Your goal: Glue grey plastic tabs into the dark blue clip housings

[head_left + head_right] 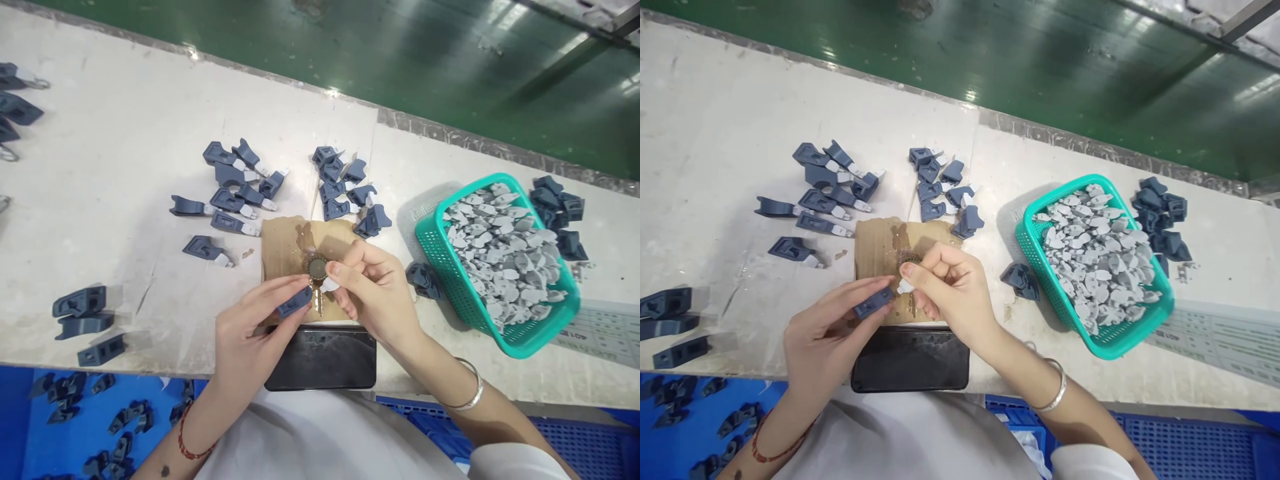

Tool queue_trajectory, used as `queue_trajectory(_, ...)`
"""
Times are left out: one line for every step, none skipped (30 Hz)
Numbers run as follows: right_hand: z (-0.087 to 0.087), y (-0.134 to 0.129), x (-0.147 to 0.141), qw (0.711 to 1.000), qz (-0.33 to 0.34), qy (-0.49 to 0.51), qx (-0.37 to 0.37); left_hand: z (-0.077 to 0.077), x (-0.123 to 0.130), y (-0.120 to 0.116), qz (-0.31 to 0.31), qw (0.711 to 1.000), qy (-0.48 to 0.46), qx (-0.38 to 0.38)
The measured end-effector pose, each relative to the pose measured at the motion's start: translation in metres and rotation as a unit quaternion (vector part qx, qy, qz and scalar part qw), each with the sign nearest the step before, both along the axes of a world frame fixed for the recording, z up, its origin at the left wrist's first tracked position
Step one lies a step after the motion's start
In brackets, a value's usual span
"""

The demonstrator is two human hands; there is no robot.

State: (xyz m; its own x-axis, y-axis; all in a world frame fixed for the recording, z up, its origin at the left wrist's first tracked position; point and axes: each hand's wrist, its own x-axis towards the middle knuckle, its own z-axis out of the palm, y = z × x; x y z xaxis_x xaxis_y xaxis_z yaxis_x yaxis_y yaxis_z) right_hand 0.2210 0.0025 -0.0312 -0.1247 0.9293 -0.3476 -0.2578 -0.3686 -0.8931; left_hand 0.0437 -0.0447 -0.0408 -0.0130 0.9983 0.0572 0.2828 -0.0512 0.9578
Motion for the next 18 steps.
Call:
queue_trajectory(0.000, -0.001, -0.001, 1.000, -0.003, 0.003, -0.002, -0.001, 0.000, 0.000, 0.004, 1.000, 0.001, 0.005)
queue_trajectory(0.000, -0.002, -0.001, 1.000, -0.006, 0.005, -0.002, -0.001, 0.000, 0.000, 0.004, 1.000, -0.002, 0.005)
queue_trajectory(0.001, -0.003, -0.002, 1.000, -0.010, 0.005, 0.000, -0.002, 0.000, 0.001, -0.001, 1.000, -0.008, 0.003)
queue_trajectory(0.002, -0.004, -0.002, 1.000, -0.013, 0.004, 0.002, -0.002, 0.000, 0.001, -0.009, 1.000, -0.019, -0.002)
queue_trajectory(0.002, -0.004, -0.002, 1.000, -0.016, 0.002, 0.003, -0.002, 0.000, 0.002, -0.018, 0.999, -0.031, -0.007)
queue_trajectory(0.003, -0.004, -0.003, 1.000, -0.019, 0.001, 0.004, -0.003, 0.000, 0.002, -0.027, 0.998, -0.046, -0.014)
queue_trajectory(0.004, -0.005, -0.003, 1.000, -0.022, -0.001, 0.006, -0.003, 0.000, 0.002, -0.033, 0.997, -0.064, -0.021)
queue_trajectory(0.005, -0.005, -0.003, 1.000, -0.024, -0.002, 0.007, -0.003, 0.000, 0.003, -0.034, 0.996, -0.081, -0.030)
queue_trajectory(0.006, -0.005, -0.004, 1.000, -0.025, -0.004, 0.010, -0.003, 0.001, 0.003, -0.031, 0.994, -0.097, -0.037)
queue_trajectory(0.007, -0.006, -0.005, 1.000, -0.025, -0.008, 0.014, -0.003, 0.001, 0.004, -0.027, 0.993, -0.110, -0.043)
queue_trajectory(0.008, -0.006, -0.005, 0.999, -0.022, -0.015, 0.018, -0.004, 0.002, 0.004, -0.024, 0.991, -0.120, -0.047)
queue_trajectory(0.009, -0.007, -0.006, 0.999, -0.019, -0.023, 0.024, -0.004, 0.002, 0.004, -0.023, 0.991, -0.126, -0.049)
queue_trajectory(0.010, -0.007, -0.007, 0.999, -0.015, -0.031, 0.029, -0.004, 0.003, 0.004, -0.022, 0.990, -0.130, -0.049)
queue_trajectory(0.011, -0.008, -0.008, 0.999, -0.012, -0.038, 0.036, -0.004, 0.003, 0.004, -0.022, 0.990, -0.131, -0.050)
queue_trajectory(0.012, -0.008, -0.008, 0.998, -0.009, -0.044, 0.042, -0.004, 0.003, 0.004, -0.021, 0.990, -0.132, -0.050)
queue_trajectory(0.012, -0.008, -0.009, 0.998, -0.008, -0.048, 0.047, -0.004, 0.004, 0.004, -0.020, 0.990, -0.132, -0.051)
queue_trajectory(0.013, -0.008, -0.009, 0.997, -0.007, -0.051, 0.052, -0.004, 0.004, 0.004, -0.019, 0.990, -0.131, -0.052)
queue_trajectory(0.013, -0.008, -0.010, 0.997, -0.007, -0.054, 0.055, -0.004, 0.004, 0.005, -0.019, 0.990, -0.130, -0.052)
